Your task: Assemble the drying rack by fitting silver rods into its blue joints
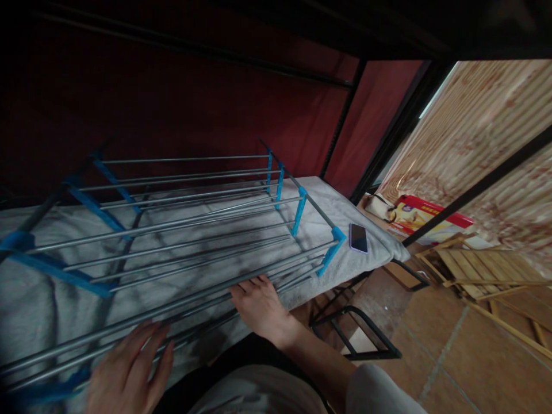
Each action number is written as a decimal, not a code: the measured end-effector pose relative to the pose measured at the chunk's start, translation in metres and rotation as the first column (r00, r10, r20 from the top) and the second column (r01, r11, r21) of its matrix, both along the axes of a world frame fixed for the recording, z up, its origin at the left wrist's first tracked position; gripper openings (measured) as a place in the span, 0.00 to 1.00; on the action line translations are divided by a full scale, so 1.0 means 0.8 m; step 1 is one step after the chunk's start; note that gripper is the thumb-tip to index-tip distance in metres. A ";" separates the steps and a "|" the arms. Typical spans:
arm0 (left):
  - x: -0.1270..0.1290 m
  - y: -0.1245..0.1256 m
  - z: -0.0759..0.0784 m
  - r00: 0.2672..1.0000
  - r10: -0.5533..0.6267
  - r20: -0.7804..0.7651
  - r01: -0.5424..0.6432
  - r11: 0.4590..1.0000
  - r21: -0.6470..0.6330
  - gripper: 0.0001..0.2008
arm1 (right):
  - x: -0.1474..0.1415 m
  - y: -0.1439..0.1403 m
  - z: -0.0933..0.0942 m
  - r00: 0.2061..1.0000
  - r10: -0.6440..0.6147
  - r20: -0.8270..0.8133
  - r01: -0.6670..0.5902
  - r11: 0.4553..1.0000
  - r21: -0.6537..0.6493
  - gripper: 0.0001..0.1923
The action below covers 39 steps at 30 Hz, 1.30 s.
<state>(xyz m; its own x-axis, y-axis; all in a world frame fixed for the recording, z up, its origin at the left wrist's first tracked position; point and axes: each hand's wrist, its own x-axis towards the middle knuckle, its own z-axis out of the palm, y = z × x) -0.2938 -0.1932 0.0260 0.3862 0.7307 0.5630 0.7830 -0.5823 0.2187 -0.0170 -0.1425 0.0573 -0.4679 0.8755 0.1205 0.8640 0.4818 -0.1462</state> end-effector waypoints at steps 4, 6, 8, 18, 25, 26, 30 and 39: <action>0.032 0.041 -0.001 0.976 0.029 -0.217 0.001 0.991 0.134 0.16 | -0.003 0.000 -0.006 0.998 0.001 -0.058 0.001 0.999 0.050 0.06; 0.040 0.052 0.003 0.969 0.020 -0.245 0.021 0.987 0.162 0.15 | -0.003 -0.002 -0.009 0.993 0.000 -0.118 0.013 0.994 0.106 0.07; 0.043 0.055 0.007 0.966 0.011 -0.257 0.039 0.982 0.187 0.14 | 0.003 -0.009 -0.014 0.978 0.009 -0.209 0.034 0.979 0.202 0.09; 0.042 0.052 0.019 0.960 0.034 -0.278 0.058 0.947 0.315 0.14 | 0.153 -0.048 -0.112 0.347 -0.318 -0.882 0.788 0.609 0.090 0.10; 0.044 0.055 0.027 0.966 0.019 -0.259 0.068 0.943 0.324 0.16 | 0.254 0.003 -0.188 0.214 -0.602 -0.769 0.689 0.651 -0.317 0.21; 0.045 0.054 0.027 0.966 0.025 -0.259 0.063 0.943 0.326 0.16 | 0.256 0.008 -0.193 0.240 -0.627 -0.741 0.664 0.663 -0.346 0.20; 0.046 0.053 0.026 0.965 0.053 -0.258 0.038 0.941 0.336 0.16 | 0.251 0.013 -0.197 0.305 -0.698 -0.648 0.710 0.620 -0.333 0.19; 0.036 0.055 0.020 0.954 0.081 -0.288 0.021 0.942 0.334 0.13 | 0.224 0.007 -0.182 0.350 -0.701 -0.621 0.740 0.614 -0.276 0.18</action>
<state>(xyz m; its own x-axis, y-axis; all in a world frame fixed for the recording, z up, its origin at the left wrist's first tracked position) -0.2651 -0.1490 0.0418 0.5518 0.5367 0.6383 0.8002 -0.5564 -0.2240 0.1623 -0.1370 -0.0879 0.5534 0.8215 0.1374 0.5745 -0.2570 -0.7771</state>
